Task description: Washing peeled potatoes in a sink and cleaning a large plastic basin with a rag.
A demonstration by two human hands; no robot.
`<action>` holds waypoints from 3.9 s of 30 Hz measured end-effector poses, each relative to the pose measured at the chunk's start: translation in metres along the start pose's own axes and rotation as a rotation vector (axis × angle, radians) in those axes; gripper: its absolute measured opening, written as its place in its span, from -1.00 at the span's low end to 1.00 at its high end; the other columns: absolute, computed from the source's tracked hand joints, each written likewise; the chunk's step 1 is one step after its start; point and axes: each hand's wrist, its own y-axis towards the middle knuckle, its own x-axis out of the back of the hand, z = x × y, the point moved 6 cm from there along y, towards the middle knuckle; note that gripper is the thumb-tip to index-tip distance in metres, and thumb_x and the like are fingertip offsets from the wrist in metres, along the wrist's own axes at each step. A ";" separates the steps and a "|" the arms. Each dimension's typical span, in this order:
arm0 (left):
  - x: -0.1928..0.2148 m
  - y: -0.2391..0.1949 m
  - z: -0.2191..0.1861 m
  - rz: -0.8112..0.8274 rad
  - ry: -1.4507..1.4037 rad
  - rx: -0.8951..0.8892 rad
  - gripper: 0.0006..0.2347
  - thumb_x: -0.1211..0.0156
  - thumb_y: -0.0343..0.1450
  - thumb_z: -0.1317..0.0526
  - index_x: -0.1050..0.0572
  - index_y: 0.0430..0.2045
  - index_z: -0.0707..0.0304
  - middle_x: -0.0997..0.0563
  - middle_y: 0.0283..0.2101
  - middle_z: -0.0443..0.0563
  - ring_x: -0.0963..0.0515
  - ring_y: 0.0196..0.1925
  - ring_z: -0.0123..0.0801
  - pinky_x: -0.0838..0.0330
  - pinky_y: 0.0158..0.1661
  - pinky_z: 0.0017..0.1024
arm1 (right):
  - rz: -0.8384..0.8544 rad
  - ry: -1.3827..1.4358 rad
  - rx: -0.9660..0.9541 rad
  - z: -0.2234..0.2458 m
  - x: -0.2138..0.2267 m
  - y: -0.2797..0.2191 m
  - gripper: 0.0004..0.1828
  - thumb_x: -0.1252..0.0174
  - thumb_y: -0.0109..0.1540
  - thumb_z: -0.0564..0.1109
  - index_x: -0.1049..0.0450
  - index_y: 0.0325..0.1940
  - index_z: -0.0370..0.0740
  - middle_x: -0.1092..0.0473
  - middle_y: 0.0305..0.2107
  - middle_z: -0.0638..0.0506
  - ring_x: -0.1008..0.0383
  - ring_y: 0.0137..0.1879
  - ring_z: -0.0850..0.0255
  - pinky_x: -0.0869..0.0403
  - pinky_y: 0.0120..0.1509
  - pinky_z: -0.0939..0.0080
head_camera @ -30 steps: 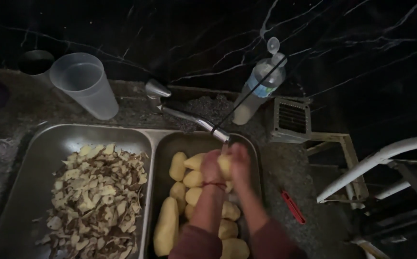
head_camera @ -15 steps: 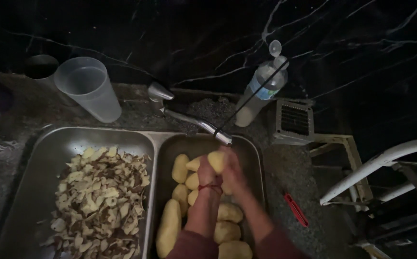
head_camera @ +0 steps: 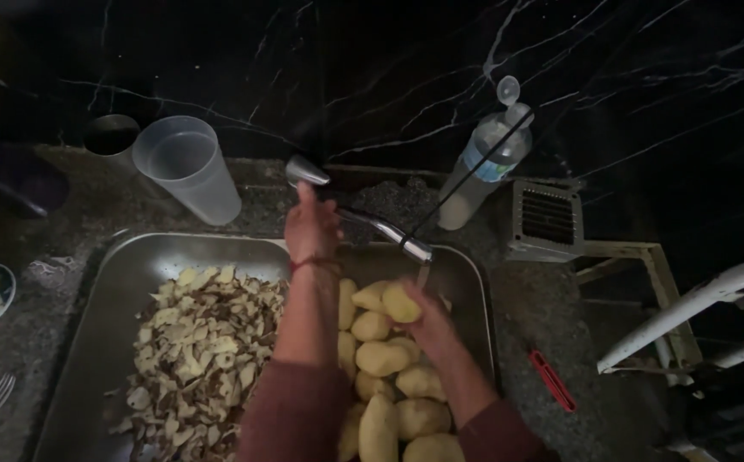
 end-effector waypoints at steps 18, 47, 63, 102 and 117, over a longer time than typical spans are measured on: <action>0.032 -0.010 0.052 -0.318 0.384 -0.273 -0.55 -0.19 0.52 -0.15 -0.50 -0.46 0.36 -0.48 -0.50 -0.07 -0.40 -0.44 -0.43 -0.36 -0.39 -0.42 | -0.043 0.157 -0.025 -0.010 0.039 0.026 -0.56 -0.20 0.30 0.10 -0.46 0.22 -0.08 -0.48 0.03 0.02 -0.52 0.12 0.17 -0.56 0.16 0.11; 0.094 -0.090 0.110 0.089 0.167 0.116 -0.76 -0.18 0.48 0.11 -0.57 -0.10 0.27 -0.67 -0.18 -0.01 -0.63 -0.15 -0.39 -0.49 -0.14 -0.42 | 0.162 -1.125 0.019 0.011 -0.012 -0.068 -0.10 -0.39 0.04 0.09 -0.22 0.41 -0.12 -0.41 0.13 -0.07 -0.41 0.20 0.07 -0.43 0.22 0.01; -0.035 -0.120 0.179 0.228 -0.182 0.598 -0.64 -0.08 0.45 -0.08 -0.57 -0.12 0.19 -0.62 -0.23 0.06 -0.56 -0.25 -0.18 -0.42 -0.30 -0.33 | -0.293 -0.878 0.738 0.091 -0.040 -0.040 -0.68 -0.31 0.21 -0.05 -0.48 -0.08 -0.31 -0.50 -0.30 -0.02 -0.50 -0.17 0.22 -0.50 -0.08 0.16; 0.083 -0.093 0.043 0.156 1.522 -0.139 -0.70 -0.06 0.46 0.01 -0.57 -0.25 0.27 -0.65 -0.24 0.36 -0.62 -0.14 0.24 -0.50 -0.13 0.06 | -0.315 -0.690 0.258 0.026 -0.008 -0.004 0.05 -0.40 0.01 -0.03 -0.01 0.49 -0.10 -0.38 0.08 0.01 -0.48 0.08 0.17 -0.54 0.05 0.10; 0.125 -0.130 0.135 0.471 1.899 0.302 -0.27 -0.50 0.18 0.09 -0.19 0.22 0.07 -0.48 0.14 0.29 -0.48 0.20 0.12 -0.49 0.07 -0.09 | -0.074 -0.870 0.311 0.035 0.043 -0.009 -0.78 -0.18 0.33 -0.10 -0.53 -0.01 -0.25 -0.52 -0.19 0.03 -0.49 -0.04 0.27 -0.47 0.11 0.24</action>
